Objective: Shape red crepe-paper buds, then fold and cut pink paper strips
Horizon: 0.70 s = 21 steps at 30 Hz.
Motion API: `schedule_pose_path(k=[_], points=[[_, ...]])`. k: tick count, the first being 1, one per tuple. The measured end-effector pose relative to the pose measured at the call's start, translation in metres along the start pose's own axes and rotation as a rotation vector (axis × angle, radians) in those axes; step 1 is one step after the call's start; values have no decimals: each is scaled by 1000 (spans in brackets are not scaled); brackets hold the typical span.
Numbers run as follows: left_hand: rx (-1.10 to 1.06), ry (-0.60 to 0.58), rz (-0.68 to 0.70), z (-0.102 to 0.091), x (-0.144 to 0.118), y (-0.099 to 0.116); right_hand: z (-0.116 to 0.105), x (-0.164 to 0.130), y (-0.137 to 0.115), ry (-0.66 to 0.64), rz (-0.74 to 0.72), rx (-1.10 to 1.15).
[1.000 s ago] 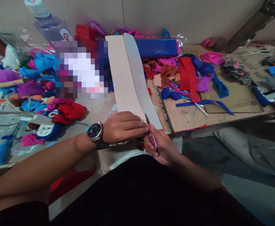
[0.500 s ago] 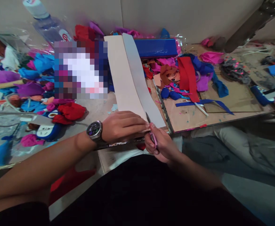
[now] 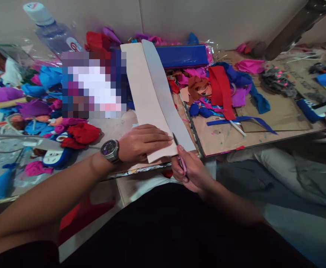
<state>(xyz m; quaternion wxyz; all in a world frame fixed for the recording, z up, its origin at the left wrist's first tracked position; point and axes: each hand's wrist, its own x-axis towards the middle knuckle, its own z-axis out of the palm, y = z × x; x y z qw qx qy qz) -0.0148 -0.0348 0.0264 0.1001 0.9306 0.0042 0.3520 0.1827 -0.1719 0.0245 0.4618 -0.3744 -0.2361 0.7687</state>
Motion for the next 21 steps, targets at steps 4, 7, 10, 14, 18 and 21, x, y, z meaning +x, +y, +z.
schedule_pose_path(k=[4, 7, 10, 14, 18, 21], points=[[-1, 8, 10, 0, 0, 0, -1, 0, 0, -6, 2, -9], [-4, 16, 2, 0, 1, 2, -1, -1, 0, 1, 5, -24], [-1, 17, -1, -1, 2, 3, -1, -1, 1, 7, 5, -30], [4, 12, 3, -3, 3, 3, 0, -2, 2, 6, -10, -20], [-8, -3, 16, -5, 3, 2, 1, -1, 1, 25, -12, -13], [-20, -11, 18, -5, 2, 3, 1, -1, 0, 31, -4, -8]])
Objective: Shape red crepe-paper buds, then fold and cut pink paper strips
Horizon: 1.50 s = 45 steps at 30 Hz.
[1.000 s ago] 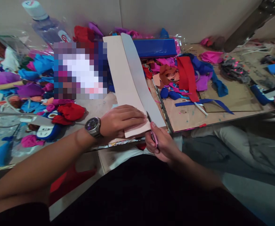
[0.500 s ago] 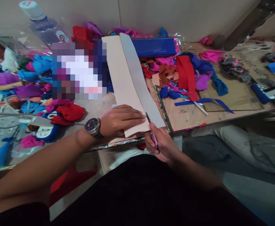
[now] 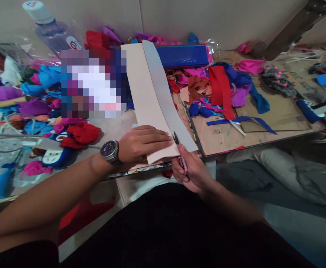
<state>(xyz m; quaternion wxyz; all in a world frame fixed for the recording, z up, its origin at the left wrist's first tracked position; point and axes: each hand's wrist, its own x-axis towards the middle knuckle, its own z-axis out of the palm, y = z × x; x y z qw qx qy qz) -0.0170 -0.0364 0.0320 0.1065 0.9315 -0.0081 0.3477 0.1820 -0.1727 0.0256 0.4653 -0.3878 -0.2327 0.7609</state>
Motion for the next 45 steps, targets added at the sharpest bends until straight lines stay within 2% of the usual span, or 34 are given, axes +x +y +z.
schedule_pose_path(k=[9, 30, 34, 39, 45], points=[[-69, -23, 17, 2, -4, 3, 2, 2, -2, 15, 11, 28], [-85, -38, 44, -1, -1, 7, 3, 3, 3, 84, -12, -3], [-44, -38, 28, -1, -2, 2, 4, 3, 3, 104, -17, 3], [42, 3, -60, 0, -5, -9, 5, 4, 1, 120, -7, 49], [-18, -24, -35, 0, -6, -7, 6, 3, 2, 125, -34, 84]])
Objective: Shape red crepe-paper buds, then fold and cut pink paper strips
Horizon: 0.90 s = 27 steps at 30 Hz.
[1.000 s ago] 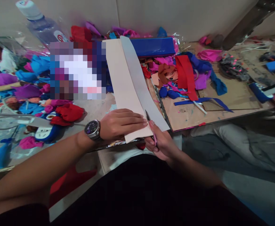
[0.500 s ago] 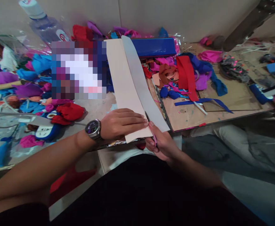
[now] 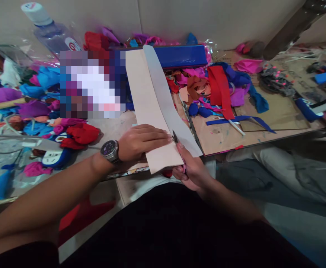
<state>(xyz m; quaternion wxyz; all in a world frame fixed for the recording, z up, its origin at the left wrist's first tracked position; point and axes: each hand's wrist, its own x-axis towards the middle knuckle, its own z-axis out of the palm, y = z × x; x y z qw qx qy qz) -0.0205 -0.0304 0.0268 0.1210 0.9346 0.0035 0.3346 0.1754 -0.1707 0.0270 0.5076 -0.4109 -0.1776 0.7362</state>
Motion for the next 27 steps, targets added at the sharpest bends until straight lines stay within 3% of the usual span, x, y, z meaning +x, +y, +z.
schedule_pose_path(k=[27], points=[[1, 11, 39, -2, 1, 9, 0, 1, 1, 1, -49, -2]])
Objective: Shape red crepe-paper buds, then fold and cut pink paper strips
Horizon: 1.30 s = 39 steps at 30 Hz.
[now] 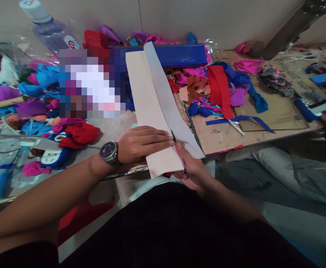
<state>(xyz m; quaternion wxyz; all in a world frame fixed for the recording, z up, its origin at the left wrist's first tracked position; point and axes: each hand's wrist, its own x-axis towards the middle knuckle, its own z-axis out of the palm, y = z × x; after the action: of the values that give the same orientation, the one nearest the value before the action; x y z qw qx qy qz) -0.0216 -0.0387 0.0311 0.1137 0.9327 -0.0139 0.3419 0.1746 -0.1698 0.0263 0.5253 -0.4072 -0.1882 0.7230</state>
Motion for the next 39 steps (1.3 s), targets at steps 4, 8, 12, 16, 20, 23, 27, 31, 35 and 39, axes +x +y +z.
schedule_pose_path(k=[4, 8, 12, 16, 20, 23, 27, 31, 35, 39], points=[[17, 48, -39, 0, -1, -2, -2, -8, 2, -26, 97, 4], [22, 73, -61, 0, -1, -2, 2, -18, 5, -28, 137, 77], [-6, 79, -63, 0, 1, 2, 8, -25, 8, 36, 167, 190], [-25, 103, -32, 1, 3, 3, 12, -27, 12, 33, 230, 351], [-15, 99, -32, -1, 2, 4, 15, -24, 16, -30, 309, 414], [-20, 81, -43, -2, 3, 5, 15, -20, 16, 15, 223, 390], [-41, 43, -27, -1, 3, 3, 13, -14, 13, 54, 119, 301], [-24, 31, -60, 4, 2, -2, 13, -12, 11, 61, 90, 263], [2, 37, -84, 7, 0, -6, 12, -12, 12, 58, 74, 241], [-6, 19, -75, 5, -1, -6, 8, -11, 15, 77, 99, 259]])
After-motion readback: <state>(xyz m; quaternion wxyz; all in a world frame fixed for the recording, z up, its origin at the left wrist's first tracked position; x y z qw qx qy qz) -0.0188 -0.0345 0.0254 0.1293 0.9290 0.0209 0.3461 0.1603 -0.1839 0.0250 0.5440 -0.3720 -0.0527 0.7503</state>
